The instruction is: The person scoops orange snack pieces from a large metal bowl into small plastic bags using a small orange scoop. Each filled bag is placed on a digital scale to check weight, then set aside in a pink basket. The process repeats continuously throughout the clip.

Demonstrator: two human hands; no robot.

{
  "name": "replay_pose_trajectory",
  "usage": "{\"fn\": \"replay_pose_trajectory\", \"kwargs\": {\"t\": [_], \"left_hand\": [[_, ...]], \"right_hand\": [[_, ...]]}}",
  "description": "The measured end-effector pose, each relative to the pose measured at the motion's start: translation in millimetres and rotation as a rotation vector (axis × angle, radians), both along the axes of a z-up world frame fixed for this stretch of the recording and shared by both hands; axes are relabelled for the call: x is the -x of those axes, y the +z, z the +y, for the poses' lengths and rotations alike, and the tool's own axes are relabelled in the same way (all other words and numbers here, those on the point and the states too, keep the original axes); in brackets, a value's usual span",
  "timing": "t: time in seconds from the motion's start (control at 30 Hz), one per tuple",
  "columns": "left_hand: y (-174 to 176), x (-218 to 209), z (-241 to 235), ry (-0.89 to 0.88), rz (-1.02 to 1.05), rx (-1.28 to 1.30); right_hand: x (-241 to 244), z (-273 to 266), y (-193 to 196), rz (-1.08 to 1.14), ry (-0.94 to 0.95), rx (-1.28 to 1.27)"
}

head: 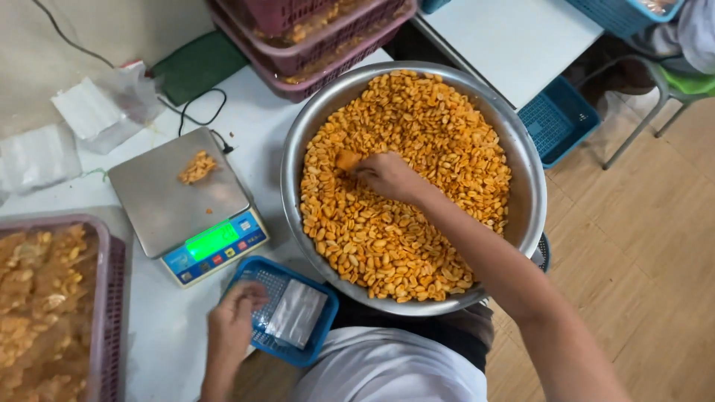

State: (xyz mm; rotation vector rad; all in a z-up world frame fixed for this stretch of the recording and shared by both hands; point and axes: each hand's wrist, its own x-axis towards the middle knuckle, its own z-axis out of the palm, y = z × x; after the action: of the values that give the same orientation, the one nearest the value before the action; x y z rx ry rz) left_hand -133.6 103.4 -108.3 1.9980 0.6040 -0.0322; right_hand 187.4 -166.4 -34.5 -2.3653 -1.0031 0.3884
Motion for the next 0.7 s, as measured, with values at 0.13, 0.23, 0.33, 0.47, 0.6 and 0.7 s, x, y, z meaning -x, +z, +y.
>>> {"fn": "replay_pose_trajectory", "kwargs": {"t": [0.13, 0.23, 0.33, 0.47, 0.6, 0.7], "left_hand": [[59, -18, -9, 0.160, -0.137, 0.378], [110, -44, -28, 0.230, 0.057, 0.521], [68, -66, -40, 0.239, -0.215, 0.765], [87, -101, -59, 0.194, -0.226, 0.846], [115, -125, -78, 0.084, -0.136, 0.738], [110, -141, -94, -0.040, -0.171, 0.745]], "right_hand": [[19, -32, 18, 0.482, 0.032, -0.021], [36, -34, 33, 0.898, -0.339, -0.113], [35, -52, 3, 1.138, -0.426, -0.405], [38, -67, 6, 1.245, -0.452, -0.491], [42, -75, 35, 1.112, -0.440, -0.594], [71, -65, 86, 0.823, -0.382, -0.658]]}}
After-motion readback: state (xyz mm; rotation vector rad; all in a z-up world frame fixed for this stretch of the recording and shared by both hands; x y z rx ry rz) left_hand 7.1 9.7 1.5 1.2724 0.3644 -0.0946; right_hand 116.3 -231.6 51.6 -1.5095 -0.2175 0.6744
